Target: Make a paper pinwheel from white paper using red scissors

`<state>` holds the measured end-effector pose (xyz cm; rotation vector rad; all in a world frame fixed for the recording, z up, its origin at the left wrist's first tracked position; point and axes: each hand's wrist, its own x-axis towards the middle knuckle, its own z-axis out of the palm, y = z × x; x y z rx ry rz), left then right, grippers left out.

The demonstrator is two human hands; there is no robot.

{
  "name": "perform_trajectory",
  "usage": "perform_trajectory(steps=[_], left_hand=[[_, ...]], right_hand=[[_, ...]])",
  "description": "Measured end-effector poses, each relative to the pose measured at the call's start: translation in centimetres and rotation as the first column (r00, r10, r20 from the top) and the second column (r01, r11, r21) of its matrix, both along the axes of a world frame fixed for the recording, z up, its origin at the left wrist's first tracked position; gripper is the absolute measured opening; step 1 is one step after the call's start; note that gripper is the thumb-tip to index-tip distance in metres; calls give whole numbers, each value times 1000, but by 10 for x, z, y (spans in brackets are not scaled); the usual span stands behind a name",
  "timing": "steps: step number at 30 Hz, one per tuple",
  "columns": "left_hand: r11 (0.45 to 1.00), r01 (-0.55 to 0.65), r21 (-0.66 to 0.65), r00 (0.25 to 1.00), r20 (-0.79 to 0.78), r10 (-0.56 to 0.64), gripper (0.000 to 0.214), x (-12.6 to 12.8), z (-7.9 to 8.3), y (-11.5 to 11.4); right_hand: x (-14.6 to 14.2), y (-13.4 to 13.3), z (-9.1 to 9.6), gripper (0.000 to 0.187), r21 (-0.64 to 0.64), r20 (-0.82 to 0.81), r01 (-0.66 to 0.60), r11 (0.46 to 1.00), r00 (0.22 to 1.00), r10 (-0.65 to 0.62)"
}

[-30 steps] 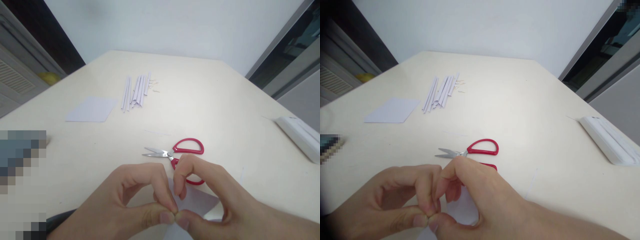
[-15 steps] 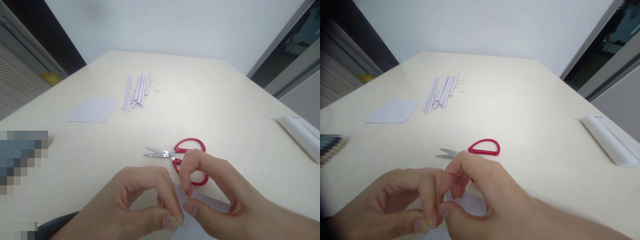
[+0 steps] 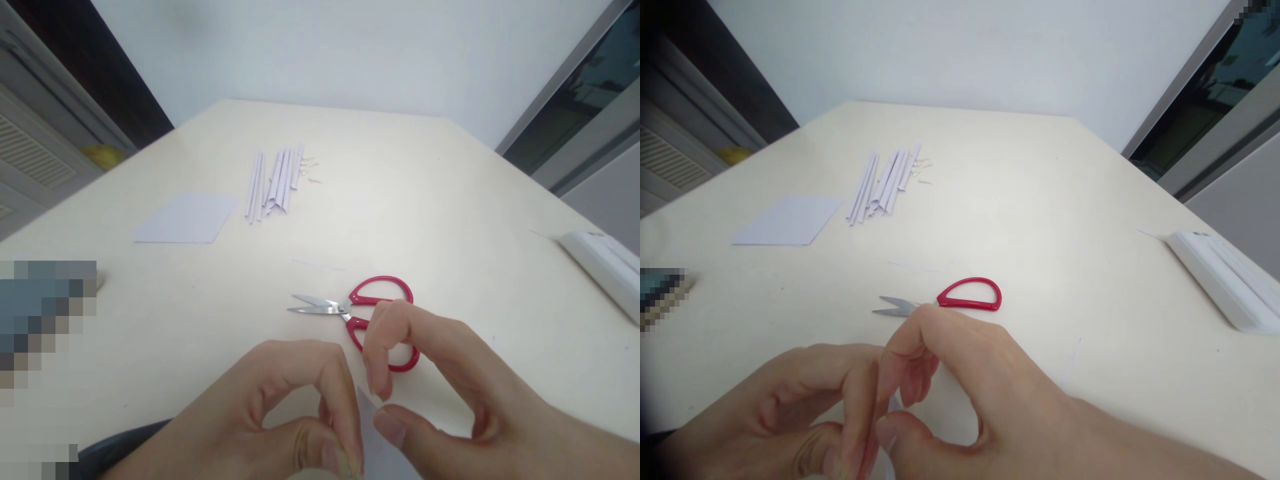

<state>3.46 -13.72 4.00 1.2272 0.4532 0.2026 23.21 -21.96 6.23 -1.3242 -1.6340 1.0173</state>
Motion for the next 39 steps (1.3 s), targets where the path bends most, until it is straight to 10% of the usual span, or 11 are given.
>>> perform_trajectory(steps=[15, 39], left_hand=[[950, 69, -306, 998, 20, -66, 6, -3, -24, -4], [867, 115, -485, 993, 43, -107, 35, 7, -25, -5]], right_hand=[[6, 13, 10, 3, 183, 158, -382, 906, 921, 356], [0, 6, 1, 27, 249, 332, -363, 898, 903, 273]])
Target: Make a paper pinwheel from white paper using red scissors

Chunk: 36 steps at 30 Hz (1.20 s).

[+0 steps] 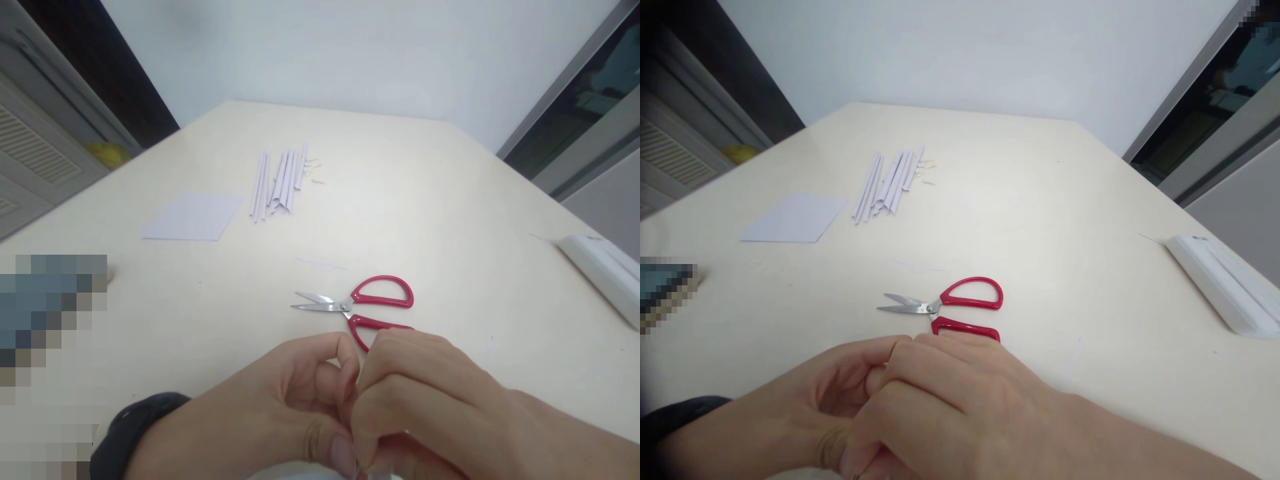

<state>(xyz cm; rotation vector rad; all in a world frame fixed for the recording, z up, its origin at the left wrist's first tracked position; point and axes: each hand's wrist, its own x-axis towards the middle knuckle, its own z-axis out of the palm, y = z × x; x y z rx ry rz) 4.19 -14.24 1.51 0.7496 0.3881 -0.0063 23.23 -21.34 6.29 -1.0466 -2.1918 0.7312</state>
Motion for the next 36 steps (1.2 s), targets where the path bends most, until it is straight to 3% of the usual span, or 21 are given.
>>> perform_trajectory(steps=[3, 10, 17, 19, 21, 23, 25, 27, 29, 33, 36], left_hand=[[997, -45, -54, 998, 43, 48, 28, 3, 2, 0], [983, -86, -162, 990, 99, 102, 33, 6, 0, 1], [996, -54, -75, 998, 34, 57, 30, 1, 0, 1], [997, -71, 23, 996, 54, 70, 26, 0, 6, 4], [971, -119, 207, 990, 95, 101, 30, -1, 14, 8], [867, -148, 475, 989, 55, 138, 29, -2, 21, 13], [753, -121, 646, 989, 16, 146, 24, -2, 26, 16], [673, -80, 736, 990, -17, 137, 16, -2, 29, 16], [634, -70, 770, 989, -27, 143, 10, -2, 28, 13], [678, -88, 729, 986, -33, 163, 10, -2, 23, 10], [760, -140, 635, 985, 10, 172, 10, -3, 18, 9]], right_hand=[[0, -2, 0, 25, 45, 17, 34, 998, 999, -35], [0, 2, 1, 28, 149, -21, 30, 988, 999, -27], [-3, 1, -8, 20, 240, -19, 50, 970, 999, -46], [-1, 2, -6, 17, 188, 11, 57, 981, 998, -60], [2, 3, -2, 15, 65, 46, 77, 995, 996, -80], [5, 4, -1, 13, -70, 49, 99, 993, 994, -96], [6, 4, -1, 16, -178, -7, 122, 976, 992, -126], [6, 3, -2, 24, -261, -64, 157, 953, 982, -179], [6, 2, -3, 28, -314, -104, 194, 929, 966, -237], [6, 1, -3, 27, -384, -173, 190, 904, 946, -273], [7, 2, -2, 22, -409, -217, 165, 897, 937, -272]])
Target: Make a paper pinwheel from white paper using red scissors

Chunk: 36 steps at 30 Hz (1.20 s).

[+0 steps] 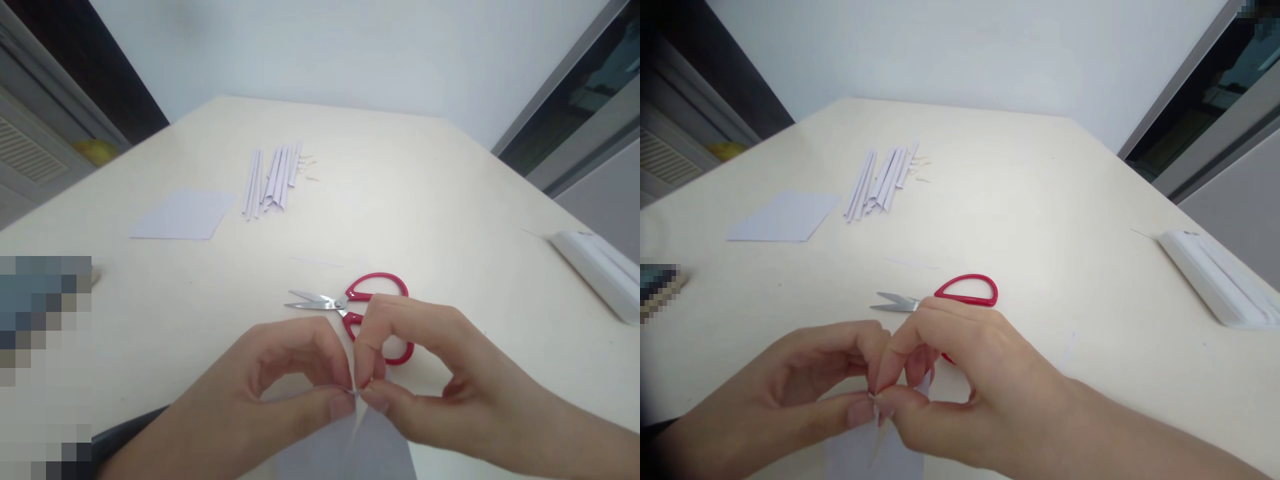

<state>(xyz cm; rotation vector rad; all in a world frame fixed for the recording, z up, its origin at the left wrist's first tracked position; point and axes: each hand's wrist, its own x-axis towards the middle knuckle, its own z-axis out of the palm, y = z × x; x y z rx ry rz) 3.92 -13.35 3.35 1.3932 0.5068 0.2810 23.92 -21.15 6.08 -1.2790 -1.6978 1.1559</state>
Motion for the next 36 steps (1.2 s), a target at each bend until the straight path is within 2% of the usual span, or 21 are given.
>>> perform_trajectory(steps=[4, 10, 15, 22, 25, 31, 36], left_hand=[[980, 38, -195, 991, 131, -12, 10, 2, -4, -1], [971, 60, -230, 988, 149, -26, 9, 4, -6, -1], [993, 32, -116, 995, 93, -21, 17, 1, -5, -1], [997, -9, 81, 998, -61, 14, 16, -2, -1, -4], [984, -56, 170, 994, -88, 71, 15, 1, 2, -8], [923, -145, 356, 986, -31, 166, 15, 1, 5, -13], [892, -186, 412, 978, -12, 210, 13, -4, 2, -15]], right_hand=[[0, 0, 0, 18, 17, -14, -6, 1000, 1000, 6], [-4, 0, 0, 18, 41, -30, 6, 999, 1000, -5], [-6, 1, -1, 17, 42, -37, 18, 999, 999, -17], [-8, 0, -5, 19, 41, -52, 27, 999, 998, -25], [-9, 1, -7, 19, 27, -55, 30, 999, 998, -29], [-8, 1, -8, 15, 0, -61, 83, 997, 995, -83], [-8, -1, -9, 13, -49, -92, 92, 995, 991, -97]])
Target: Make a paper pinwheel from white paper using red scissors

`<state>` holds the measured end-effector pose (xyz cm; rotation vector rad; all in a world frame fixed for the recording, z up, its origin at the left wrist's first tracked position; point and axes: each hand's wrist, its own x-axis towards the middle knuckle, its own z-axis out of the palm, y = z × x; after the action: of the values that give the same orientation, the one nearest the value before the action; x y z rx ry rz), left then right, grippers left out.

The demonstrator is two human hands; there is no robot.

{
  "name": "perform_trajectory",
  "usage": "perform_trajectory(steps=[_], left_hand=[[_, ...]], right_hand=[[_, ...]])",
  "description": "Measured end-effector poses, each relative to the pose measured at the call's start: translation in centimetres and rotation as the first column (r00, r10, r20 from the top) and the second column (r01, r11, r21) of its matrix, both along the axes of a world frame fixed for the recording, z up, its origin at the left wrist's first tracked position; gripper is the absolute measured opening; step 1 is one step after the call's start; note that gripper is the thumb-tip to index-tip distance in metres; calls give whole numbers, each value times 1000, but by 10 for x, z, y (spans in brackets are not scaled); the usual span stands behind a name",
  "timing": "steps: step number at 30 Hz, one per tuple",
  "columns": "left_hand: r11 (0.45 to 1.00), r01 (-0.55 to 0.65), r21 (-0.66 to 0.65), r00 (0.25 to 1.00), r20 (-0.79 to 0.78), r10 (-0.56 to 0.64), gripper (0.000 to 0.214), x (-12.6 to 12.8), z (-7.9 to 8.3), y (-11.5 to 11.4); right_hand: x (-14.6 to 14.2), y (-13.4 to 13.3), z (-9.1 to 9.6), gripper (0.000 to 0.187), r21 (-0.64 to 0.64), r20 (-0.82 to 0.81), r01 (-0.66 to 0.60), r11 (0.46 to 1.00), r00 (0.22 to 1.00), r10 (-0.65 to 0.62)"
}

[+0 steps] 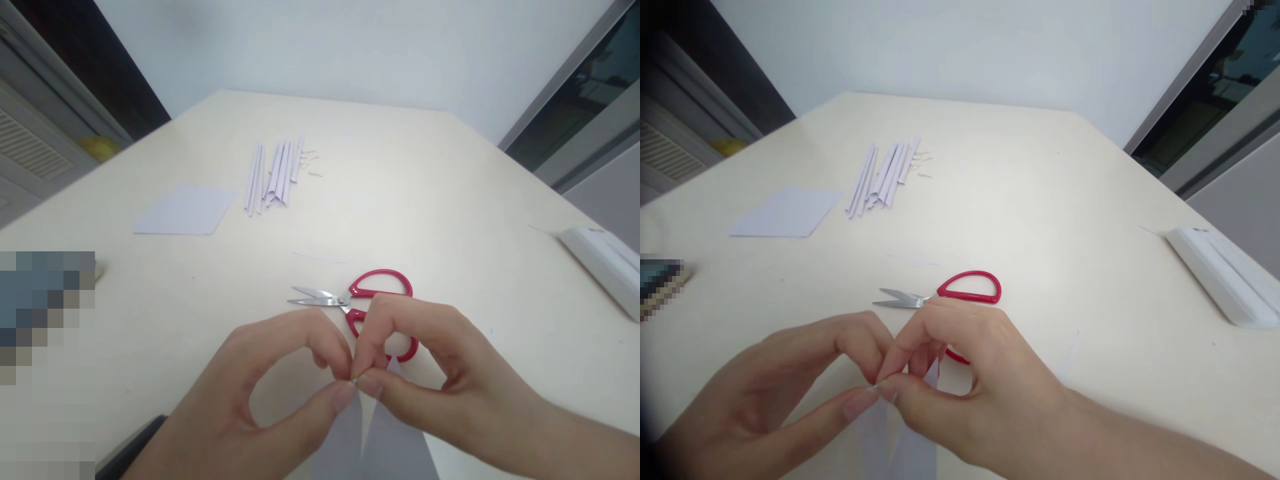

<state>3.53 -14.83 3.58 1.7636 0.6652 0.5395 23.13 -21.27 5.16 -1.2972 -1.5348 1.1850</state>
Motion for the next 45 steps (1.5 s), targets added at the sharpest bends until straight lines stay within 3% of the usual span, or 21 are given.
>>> perform_trajectory(steps=[7, 14, 22, 29, 45], left_hand=[[987, 90, -135, 993, 83, -79, 12, 3, 8, 5], [992, 100, -80, 992, 84, -93, 14, 4, 9, 7], [996, 56, 74, 998, 25, -58, 11, 0, 6, 3], [985, 57, 162, 998, -7, -57, 12, 1, 1, 1], [995, 71, 77, 997, 10, -72, 16, 1, 3, 1]], right_hand=[[1, -1, 4, 11, -121, -147, -51, 991, 989, 33], [1, 0, 2, 12, -149, -223, -68, 987, 974, 34], [-1, -1, -1, 11, -131, -206, -11, 991, 979, -16], [-3, -1, -5, 15, -53, -207, 8, 999, 978, -19], [-6, -5, -8, 16, -34, -143, 44, 998, 989, -49]])
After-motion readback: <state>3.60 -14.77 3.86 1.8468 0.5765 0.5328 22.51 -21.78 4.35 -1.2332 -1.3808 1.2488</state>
